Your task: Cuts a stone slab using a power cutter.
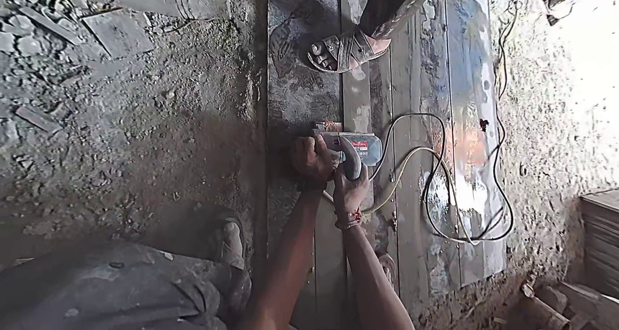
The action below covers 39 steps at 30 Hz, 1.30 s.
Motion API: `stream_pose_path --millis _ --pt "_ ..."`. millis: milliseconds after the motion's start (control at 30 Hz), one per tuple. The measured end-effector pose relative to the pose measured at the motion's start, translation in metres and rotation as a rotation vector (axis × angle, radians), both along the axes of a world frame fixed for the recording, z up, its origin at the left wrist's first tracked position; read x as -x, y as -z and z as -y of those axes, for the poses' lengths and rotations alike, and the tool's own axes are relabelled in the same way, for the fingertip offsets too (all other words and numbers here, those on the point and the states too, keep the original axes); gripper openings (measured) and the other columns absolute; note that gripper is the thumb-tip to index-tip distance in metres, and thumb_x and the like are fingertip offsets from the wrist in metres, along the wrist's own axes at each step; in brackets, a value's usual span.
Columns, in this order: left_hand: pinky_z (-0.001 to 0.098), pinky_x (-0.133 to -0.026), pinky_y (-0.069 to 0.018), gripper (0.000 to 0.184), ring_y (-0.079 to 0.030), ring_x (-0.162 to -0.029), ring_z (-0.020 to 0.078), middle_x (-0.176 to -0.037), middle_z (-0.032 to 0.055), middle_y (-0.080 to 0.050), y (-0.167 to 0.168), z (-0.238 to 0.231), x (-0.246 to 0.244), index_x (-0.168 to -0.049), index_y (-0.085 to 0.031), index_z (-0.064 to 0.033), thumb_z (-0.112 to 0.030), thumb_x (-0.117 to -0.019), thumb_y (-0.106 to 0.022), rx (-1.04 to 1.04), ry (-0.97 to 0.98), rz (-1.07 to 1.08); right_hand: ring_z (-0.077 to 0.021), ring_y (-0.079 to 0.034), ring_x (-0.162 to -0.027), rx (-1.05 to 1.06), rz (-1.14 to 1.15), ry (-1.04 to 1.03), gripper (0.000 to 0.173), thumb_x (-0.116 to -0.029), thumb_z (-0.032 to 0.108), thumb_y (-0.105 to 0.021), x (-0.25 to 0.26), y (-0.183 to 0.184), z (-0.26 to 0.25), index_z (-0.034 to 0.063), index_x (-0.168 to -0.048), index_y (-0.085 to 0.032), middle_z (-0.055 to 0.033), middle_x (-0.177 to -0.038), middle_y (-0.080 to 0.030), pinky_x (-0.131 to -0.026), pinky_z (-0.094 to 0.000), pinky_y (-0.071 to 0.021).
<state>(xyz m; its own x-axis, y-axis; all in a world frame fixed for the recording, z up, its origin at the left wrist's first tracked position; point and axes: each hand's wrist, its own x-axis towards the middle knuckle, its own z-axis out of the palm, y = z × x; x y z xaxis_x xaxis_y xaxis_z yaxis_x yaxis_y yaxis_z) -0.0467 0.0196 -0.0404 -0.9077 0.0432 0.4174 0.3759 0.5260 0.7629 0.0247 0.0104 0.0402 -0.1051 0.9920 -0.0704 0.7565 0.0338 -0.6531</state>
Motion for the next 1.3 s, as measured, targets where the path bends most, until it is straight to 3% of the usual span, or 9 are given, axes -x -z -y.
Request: stream_pose_path --millis 633,1300 --pt "0.0428 -0.077 -0.0508 0.041 -0.064 -0.086 0.0269 -0.086 0.0114 -0.063 0.001 -0.005 0.008 -0.077 -0.063 -0.0065 -0.034 -0.1043 -0.049 0.067 0.051 0.093 -0.0278 -0.07 -0.076 0.002 0.036 0.024 0.043 -0.0832 0.017 -0.077 0.012 -0.001 -0.006 0.0003 -0.12 -0.063 -0.0125 -0.084 -0.072 -0.07 -0.0497 -0.0554" --pt "0.0427 -0.081 -0.0509 0.041 -0.064 -0.09 0.0261 -0.089 0.0112 -0.063 -0.002 -0.012 0.02 -0.082 -0.063 -0.0068 -0.035 -0.1069 -0.047 0.094 0.084 0.113 -0.0278 -0.07 -0.075 0.008 0.038 0.003 0.043 -0.0836 0.017 -0.077 0.022 0.0 -0.017 0.0019 -0.121 -0.062 -0.0127 -0.083 -0.07 -0.069 -0.0493 -0.0552"
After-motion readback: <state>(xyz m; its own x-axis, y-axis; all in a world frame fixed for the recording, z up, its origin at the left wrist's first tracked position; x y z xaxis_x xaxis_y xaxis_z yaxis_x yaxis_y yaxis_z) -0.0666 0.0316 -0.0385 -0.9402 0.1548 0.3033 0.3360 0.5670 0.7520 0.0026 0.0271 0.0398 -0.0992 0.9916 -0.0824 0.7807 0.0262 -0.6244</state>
